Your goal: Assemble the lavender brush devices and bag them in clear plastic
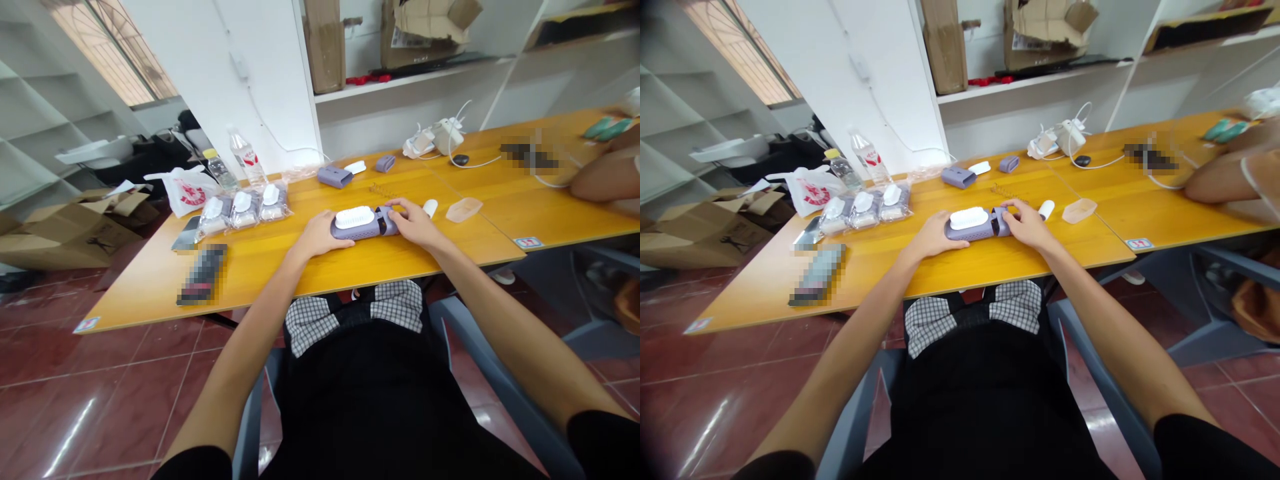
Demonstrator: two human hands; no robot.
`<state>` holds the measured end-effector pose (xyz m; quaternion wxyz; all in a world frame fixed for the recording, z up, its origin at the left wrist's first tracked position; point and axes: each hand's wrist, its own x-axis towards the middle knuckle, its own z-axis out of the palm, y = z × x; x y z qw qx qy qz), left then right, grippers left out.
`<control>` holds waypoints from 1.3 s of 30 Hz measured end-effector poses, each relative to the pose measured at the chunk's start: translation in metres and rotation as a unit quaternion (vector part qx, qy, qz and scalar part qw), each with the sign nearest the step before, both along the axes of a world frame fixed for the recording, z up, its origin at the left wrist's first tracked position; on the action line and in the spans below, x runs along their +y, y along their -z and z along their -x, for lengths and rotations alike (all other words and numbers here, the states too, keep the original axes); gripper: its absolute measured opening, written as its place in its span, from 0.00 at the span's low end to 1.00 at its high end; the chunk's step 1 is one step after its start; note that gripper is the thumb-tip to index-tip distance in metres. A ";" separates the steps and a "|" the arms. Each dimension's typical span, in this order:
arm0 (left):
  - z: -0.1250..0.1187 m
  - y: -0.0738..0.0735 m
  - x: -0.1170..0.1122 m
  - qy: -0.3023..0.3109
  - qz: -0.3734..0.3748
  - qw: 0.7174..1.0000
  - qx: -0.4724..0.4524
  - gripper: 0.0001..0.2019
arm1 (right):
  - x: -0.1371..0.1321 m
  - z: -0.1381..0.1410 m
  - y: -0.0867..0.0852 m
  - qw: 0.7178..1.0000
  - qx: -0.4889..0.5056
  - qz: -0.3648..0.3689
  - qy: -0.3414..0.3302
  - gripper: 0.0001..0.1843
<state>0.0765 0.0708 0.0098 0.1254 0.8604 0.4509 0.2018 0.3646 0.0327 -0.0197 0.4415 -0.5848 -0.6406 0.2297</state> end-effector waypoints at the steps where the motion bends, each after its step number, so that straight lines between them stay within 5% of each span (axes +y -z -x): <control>1: 0.000 0.000 0.000 0.010 0.002 1.000 -0.012 0.39 | 0.000 0.000 0.000 1.000 0.000 0.003 0.005 0.23; 6: -0.002 -0.003 -0.003 0.055 0.008 0.998 -0.033 0.40 | 0.005 0.000 0.002 1.000 -0.015 -0.024 -0.009 0.22; 14: -0.002 -0.004 -0.005 0.044 0.007 0.999 -0.013 0.38 | -0.001 0.002 -0.006 0.999 -0.028 0.044 -0.017 0.24; 39: -0.004 0.004 -0.005 0.051 -0.039 0.998 0.019 0.43 | -0.003 0.009 -0.006 0.993 -0.115 -0.002 -0.003 0.24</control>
